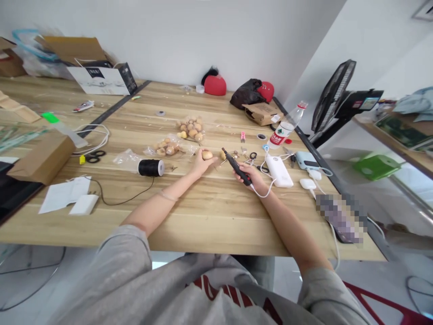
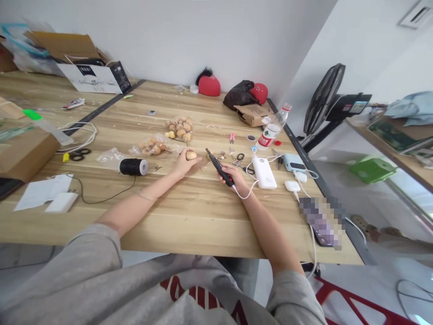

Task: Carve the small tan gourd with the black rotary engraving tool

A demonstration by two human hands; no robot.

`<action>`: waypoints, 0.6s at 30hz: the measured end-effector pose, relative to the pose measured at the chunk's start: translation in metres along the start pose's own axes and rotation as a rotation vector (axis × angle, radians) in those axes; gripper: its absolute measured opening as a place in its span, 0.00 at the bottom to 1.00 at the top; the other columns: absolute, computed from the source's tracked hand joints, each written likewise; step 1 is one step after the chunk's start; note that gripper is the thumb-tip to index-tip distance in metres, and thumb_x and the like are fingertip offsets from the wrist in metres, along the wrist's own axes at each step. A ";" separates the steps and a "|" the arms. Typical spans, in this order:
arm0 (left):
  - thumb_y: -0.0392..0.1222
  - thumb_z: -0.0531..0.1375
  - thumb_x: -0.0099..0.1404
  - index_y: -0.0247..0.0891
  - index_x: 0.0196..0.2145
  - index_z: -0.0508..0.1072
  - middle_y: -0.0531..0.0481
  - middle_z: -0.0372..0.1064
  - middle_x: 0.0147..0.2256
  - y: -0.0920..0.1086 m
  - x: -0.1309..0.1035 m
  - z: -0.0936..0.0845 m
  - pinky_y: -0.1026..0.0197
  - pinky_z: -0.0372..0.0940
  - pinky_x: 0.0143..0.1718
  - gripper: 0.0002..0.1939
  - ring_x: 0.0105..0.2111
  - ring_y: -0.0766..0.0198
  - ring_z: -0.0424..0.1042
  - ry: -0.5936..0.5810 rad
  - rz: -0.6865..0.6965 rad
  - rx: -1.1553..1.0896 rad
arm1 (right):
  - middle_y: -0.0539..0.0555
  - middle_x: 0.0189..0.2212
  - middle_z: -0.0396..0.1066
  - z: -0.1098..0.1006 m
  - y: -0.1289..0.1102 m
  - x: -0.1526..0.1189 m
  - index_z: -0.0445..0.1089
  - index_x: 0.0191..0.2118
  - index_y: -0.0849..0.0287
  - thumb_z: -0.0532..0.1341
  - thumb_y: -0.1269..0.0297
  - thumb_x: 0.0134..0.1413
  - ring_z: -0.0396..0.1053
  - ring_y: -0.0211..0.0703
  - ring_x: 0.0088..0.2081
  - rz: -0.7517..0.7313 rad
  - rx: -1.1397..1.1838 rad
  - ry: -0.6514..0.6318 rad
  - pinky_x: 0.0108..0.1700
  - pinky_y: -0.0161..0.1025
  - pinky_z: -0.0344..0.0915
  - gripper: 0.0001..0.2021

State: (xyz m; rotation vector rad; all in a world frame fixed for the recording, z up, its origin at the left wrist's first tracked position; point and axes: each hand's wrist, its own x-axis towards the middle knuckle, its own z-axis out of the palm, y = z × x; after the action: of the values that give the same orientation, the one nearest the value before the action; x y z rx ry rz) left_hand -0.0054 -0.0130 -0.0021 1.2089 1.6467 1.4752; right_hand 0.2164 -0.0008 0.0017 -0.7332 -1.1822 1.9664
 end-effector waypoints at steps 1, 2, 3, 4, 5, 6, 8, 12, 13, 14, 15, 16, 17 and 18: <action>0.39 0.69 0.50 0.40 0.40 0.65 0.51 0.67 0.37 -0.001 0.000 0.000 0.59 0.66 0.45 0.22 0.38 0.63 0.69 -0.001 -0.011 -0.006 | 0.53 0.27 0.72 0.000 0.001 0.000 0.68 0.43 0.64 0.64 0.64 0.43 0.63 0.33 0.20 -0.001 0.000 0.000 0.16 0.29 0.56 0.19; 0.39 0.69 0.51 0.40 0.41 0.65 0.51 0.67 0.37 -0.002 0.000 0.001 0.58 0.67 0.44 0.22 0.38 0.63 0.70 -0.007 -0.021 -0.010 | 0.53 0.27 0.72 0.001 0.001 0.000 0.67 0.43 0.64 0.64 0.64 0.43 0.62 0.33 0.20 0.001 0.001 0.000 0.16 0.29 0.56 0.18; 0.39 0.69 0.52 0.39 0.42 0.65 0.50 0.68 0.37 -0.003 0.000 0.001 0.58 0.67 0.45 0.22 0.39 0.63 0.70 -0.013 -0.025 -0.014 | 0.53 0.27 0.71 0.001 0.002 0.001 0.67 0.43 0.64 0.63 0.65 0.44 0.62 0.33 0.20 0.004 0.003 0.001 0.16 0.29 0.55 0.17; 0.38 0.69 0.52 0.39 0.43 0.65 0.50 0.68 0.38 -0.003 0.000 0.001 0.57 0.67 0.45 0.22 0.39 0.62 0.70 -0.023 -0.019 -0.016 | 0.53 0.26 0.71 0.002 0.002 0.001 0.67 0.43 0.64 0.63 0.65 0.44 0.61 0.33 0.20 0.008 0.006 0.002 0.15 0.28 0.54 0.17; 0.38 0.68 0.53 0.39 0.44 0.65 0.49 0.68 0.38 -0.003 -0.001 0.001 0.57 0.67 0.46 0.22 0.40 0.62 0.71 -0.034 -0.008 -0.016 | 0.54 0.26 0.71 0.002 0.003 0.001 0.66 0.42 0.64 0.62 0.66 0.44 0.61 0.33 0.19 0.011 0.009 0.002 0.15 0.28 0.54 0.16; 0.38 0.68 0.53 0.39 0.44 0.65 0.49 0.68 0.39 -0.003 -0.002 0.000 0.57 0.66 0.47 0.23 0.41 0.61 0.71 -0.040 0.003 -0.013 | 0.54 0.27 0.71 0.002 0.003 0.000 0.66 0.42 0.64 0.62 0.66 0.45 0.60 0.33 0.20 0.015 0.012 0.004 0.15 0.28 0.54 0.16; 0.37 0.69 0.54 0.39 0.44 0.65 0.48 0.68 0.40 -0.003 -0.004 0.000 0.56 0.66 0.50 0.23 0.43 0.60 0.71 -0.063 0.034 -0.002 | 0.54 0.27 0.70 0.004 0.004 0.000 0.66 0.42 0.64 0.61 0.67 0.46 0.60 0.33 0.20 0.020 0.020 0.011 0.15 0.27 0.54 0.14; 0.36 0.66 0.58 0.40 0.44 0.65 0.48 0.69 0.42 -0.006 -0.005 -0.002 0.56 0.66 0.50 0.18 0.44 0.60 0.72 -0.092 0.032 -0.026 | 0.54 0.28 0.70 0.006 0.006 -0.002 0.64 0.43 0.63 0.60 0.68 0.49 0.60 0.32 0.21 0.011 0.033 0.048 0.16 0.25 0.57 0.13; 0.36 0.64 0.60 0.39 0.45 0.65 0.47 0.69 0.41 -0.008 -0.005 -0.002 0.56 0.67 0.49 0.16 0.42 0.61 0.73 -0.098 0.024 -0.042 | 0.54 0.28 0.70 0.007 0.007 -0.002 0.64 0.42 0.62 0.60 0.68 0.50 0.60 0.32 0.22 0.008 0.034 0.058 0.17 0.25 0.57 0.12; 0.37 0.63 0.62 0.39 0.45 0.64 0.47 0.69 0.40 -0.010 -0.004 -0.003 0.56 0.67 0.48 0.15 0.39 0.62 0.74 -0.103 0.019 -0.057 | 0.54 0.28 0.69 0.007 0.008 -0.002 0.64 0.41 0.62 0.60 0.68 0.50 0.60 0.32 0.22 0.007 0.034 0.066 0.17 0.24 0.57 0.11; 0.38 0.62 0.63 0.38 0.46 0.64 0.47 0.69 0.39 -0.012 -0.004 -0.003 0.56 0.67 0.46 0.15 0.36 0.63 0.74 -0.109 0.016 -0.068 | 0.54 0.28 0.69 0.007 0.008 -0.002 0.63 0.41 0.62 0.60 0.68 0.51 0.59 0.31 0.22 0.003 0.034 0.075 0.16 0.24 0.56 0.10; 0.39 0.61 0.63 0.38 0.47 0.64 0.47 0.69 0.39 -0.014 -0.004 -0.004 0.56 0.68 0.45 0.15 0.33 0.64 0.74 -0.109 0.018 -0.075 | 0.54 0.28 0.69 0.007 0.009 -0.002 0.63 0.41 0.62 0.60 0.68 0.51 0.59 0.31 0.22 -0.002 0.033 0.084 0.16 0.24 0.56 0.10; 0.40 0.61 0.63 0.38 0.47 0.64 0.47 0.69 0.38 -0.017 -0.003 -0.004 0.57 0.68 0.44 0.15 0.30 0.65 0.73 -0.106 0.025 -0.079 | 0.54 0.28 0.68 0.007 0.009 -0.002 0.63 0.41 0.62 0.59 0.67 0.52 0.59 0.31 0.22 -0.008 0.032 0.094 0.16 0.23 0.56 0.10; 0.40 0.61 0.63 0.38 0.47 0.64 0.48 0.69 0.37 -0.019 -0.003 -0.004 0.57 0.68 0.43 0.15 0.28 0.66 0.72 -0.099 0.033 -0.078 | 0.54 0.28 0.68 0.006 0.010 -0.002 0.63 0.41 0.62 0.59 0.67 0.52 0.59 0.31 0.22 -0.012 0.030 0.101 0.16 0.23 0.56 0.10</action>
State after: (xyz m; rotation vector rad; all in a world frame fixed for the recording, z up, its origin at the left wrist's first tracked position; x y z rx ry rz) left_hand -0.0123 -0.0167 -0.0203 1.2509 1.4972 1.4622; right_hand 0.2099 -0.0087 -0.0044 -0.7989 -1.0921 1.9103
